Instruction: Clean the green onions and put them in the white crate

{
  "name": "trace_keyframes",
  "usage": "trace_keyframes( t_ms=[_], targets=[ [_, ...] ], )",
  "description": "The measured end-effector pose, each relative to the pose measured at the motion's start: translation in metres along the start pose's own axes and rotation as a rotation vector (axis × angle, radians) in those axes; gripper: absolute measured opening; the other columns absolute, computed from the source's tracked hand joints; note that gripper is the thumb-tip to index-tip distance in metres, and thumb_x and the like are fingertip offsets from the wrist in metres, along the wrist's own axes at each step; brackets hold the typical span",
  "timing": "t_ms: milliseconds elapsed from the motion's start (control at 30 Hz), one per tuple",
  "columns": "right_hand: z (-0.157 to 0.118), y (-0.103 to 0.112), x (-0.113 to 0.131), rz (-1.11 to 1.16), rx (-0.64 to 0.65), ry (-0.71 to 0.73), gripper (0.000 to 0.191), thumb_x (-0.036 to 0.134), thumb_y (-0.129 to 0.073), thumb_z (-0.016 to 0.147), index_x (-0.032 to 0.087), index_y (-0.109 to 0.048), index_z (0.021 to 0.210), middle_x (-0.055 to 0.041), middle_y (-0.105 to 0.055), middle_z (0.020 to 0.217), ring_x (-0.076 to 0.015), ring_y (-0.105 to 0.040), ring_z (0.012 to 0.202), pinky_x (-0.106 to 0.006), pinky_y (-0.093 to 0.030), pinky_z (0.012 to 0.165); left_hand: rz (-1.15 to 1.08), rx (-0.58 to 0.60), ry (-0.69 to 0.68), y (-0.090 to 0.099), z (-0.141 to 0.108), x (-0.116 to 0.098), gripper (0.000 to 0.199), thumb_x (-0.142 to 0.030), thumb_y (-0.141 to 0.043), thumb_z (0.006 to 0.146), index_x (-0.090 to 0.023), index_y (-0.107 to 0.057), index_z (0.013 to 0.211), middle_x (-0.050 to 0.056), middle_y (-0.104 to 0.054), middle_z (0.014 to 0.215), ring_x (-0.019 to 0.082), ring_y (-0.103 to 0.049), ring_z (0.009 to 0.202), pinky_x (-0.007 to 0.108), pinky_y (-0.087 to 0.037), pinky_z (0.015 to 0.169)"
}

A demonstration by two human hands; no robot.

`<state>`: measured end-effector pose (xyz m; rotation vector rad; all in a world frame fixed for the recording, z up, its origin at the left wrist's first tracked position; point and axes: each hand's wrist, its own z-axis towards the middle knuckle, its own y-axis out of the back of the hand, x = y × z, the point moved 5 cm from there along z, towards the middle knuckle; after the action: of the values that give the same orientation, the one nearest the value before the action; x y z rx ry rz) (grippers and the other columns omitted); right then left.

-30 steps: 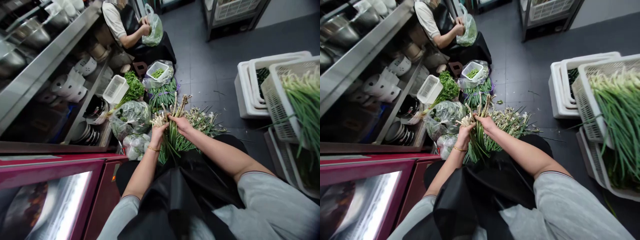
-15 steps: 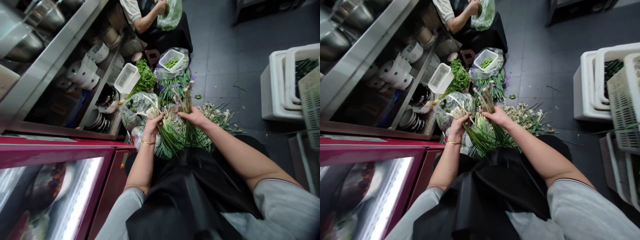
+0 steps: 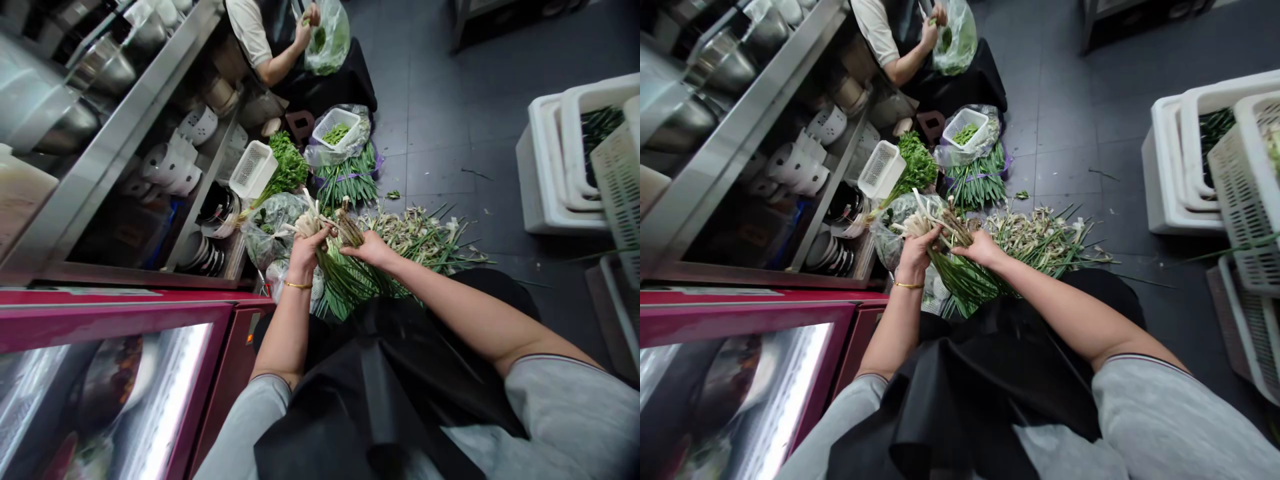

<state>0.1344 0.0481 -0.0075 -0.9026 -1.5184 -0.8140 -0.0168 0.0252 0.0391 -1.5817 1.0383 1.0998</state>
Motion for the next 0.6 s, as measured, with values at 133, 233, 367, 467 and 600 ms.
trace_keyframes(
  t_ms=[133, 233, 367, 467, 600],
  targets=[
    [-0.002, 0.003, -0.003, -0.133, -0.033, 0.002, 0.031, 0.040, -0.076, 0.059, 0.012, -0.065, 0.062, 0.0014, -0.052, 0.056, -0.0135, -0.050, 0.058, -0.026, -0.040, 0.056, 0.032, -0.018, 0.013, 0.002, 0.000, 0.005, 0.035, -0.032, -0.084, 0.059, -0.013, -0.067, 0.082, 0.001, -0.066, 0.064, 0.006, -0.048, 0.044, 0.019, -0.032, 0.041],
    [-0.001, 0.005, 0.000, -0.206, -0.036, 0.019, 0.029, 0.039, -0.074, 0.060, 0.013, -0.063, 0.058, 0.0033, -0.047, 0.052, -0.0116, -0.046, 0.055, -0.024, -0.037, 0.053, 0.045, -0.020, 0.013, 0.005, -0.002, 0.008, 0.036, -0.033, -0.084, 0.059, -0.013, -0.066, 0.082, 0.000, -0.065, 0.063, 0.006, -0.048, 0.044, 0.020, -0.033, 0.041],
    [0.001, 0.002, 0.003, -0.144, 0.017, -0.017, 0.026, 0.036, -0.076, 0.058, 0.013, -0.063, 0.060, 0.0039, -0.050, 0.054, -0.0102, -0.046, 0.055, -0.024, -0.038, 0.055, 0.015, -0.005, 0.058, 0.007, -0.004, 0.010, 0.037, -0.033, -0.084, 0.058, -0.013, -0.066, 0.083, 0.002, -0.066, 0.065, 0.008, -0.052, 0.048, 0.019, -0.033, 0.041],
    [0.002, -0.004, -0.002, -0.031, 0.083, -0.096, 0.026, 0.032, -0.080, 0.055, 0.013, -0.065, 0.066, 0.0033, -0.057, 0.060, -0.0101, -0.049, 0.056, -0.025, -0.040, 0.057, -0.087, -0.011, 0.094, 0.010, -0.002, 0.008, 0.035, -0.031, -0.085, 0.056, -0.014, -0.066, 0.080, 0.001, -0.065, 0.063, 0.006, -0.049, 0.046, 0.019, -0.032, 0.041],
    [-0.001, -0.009, -0.008, 0.074, 0.147, -0.247, 0.029, 0.032, -0.083, 0.057, 0.014, -0.063, 0.066, 0.0021, -0.057, 0.055, -0.0092, -0.048, 0.049, -0.022, -0.038, 0.047, -0.132, -0.045, 0.085, 0.021, 0.002, -0.006, 0.033, -0.039, -0.084, 0.059, -0.014, -0.063, 0.069, -0.001, -0.060, 0.055, 0.005, -0.042, 0.039, 0.020, -0.034, 0.040]
  ],
)
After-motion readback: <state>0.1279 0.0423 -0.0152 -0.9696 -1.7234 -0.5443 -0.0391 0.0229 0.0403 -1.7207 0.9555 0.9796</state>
